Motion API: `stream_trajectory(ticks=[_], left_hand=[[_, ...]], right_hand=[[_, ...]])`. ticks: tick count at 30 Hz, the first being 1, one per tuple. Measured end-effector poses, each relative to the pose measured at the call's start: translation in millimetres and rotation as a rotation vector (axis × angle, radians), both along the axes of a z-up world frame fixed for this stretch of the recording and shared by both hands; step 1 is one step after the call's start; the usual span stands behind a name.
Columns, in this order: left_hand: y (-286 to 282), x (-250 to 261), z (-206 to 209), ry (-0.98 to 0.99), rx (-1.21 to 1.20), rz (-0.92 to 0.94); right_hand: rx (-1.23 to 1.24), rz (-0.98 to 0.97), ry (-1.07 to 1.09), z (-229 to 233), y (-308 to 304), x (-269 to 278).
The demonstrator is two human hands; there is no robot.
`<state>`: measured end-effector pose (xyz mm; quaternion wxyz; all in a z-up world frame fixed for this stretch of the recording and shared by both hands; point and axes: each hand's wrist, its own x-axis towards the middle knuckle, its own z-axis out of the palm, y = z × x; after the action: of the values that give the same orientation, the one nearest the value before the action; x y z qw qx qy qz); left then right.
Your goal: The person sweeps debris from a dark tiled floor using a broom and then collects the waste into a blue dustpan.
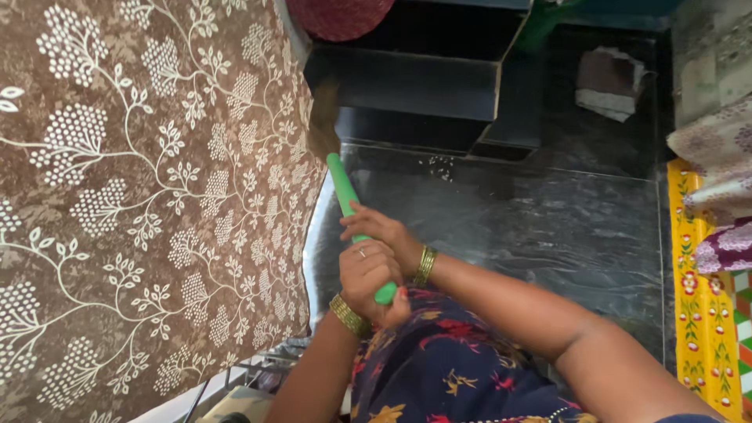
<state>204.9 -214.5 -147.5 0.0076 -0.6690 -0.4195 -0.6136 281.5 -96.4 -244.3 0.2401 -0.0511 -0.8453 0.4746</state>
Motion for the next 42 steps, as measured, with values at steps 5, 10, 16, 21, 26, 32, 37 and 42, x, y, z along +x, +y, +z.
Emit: stream_trajectory(ticks=[5, 10, 16, 21, 26, 32, 37, 42], left_hand=[[-4.3, 37.4, -82.8, -0.289, -0.112, 0.489], [-6.9, 78.2, -151.0, -0.446, -0.312, 0.640], [12.4, 87.1, -229.1, -0.353, -0.544, 0.533], [40.5, 45.0, -242.3, -0.360, -0.440, 0.511], [69.1, 16.1, -243.2, -0.131, -0.479, 0.336], [91.9, 34.0, -232.6, -0.346, -0.535, 0.298], [106.7, 68.9, -226.6, -0.497, -0.536, 0.107], [118.8, 97.9, -235.1, -0.507, -0.585, -0.090]], right_hand=[[-0.075, 0.090, 0.004, -115.0, -1.2, -1.1], [-0.217, 0.329, -0.132, -215.0, 17.3, 29.3], [-0.072, 0.566, -0.308, -294.6, 50.9, 39.3], [0.087, 0.454, -0.110, -287.3, 83.4, 5.8], [-0.623, 0.187, -0.397, -254.5, 108.5, -12.0], [0.016, 0.078, -0.184, -258.9, 125.8, 11.8], [0.226, -0.160, -0.178, -251.8, 125.4, 68.3], [-0.030, -0.442, -0.159, -225.1, 108.4, 129.9]])
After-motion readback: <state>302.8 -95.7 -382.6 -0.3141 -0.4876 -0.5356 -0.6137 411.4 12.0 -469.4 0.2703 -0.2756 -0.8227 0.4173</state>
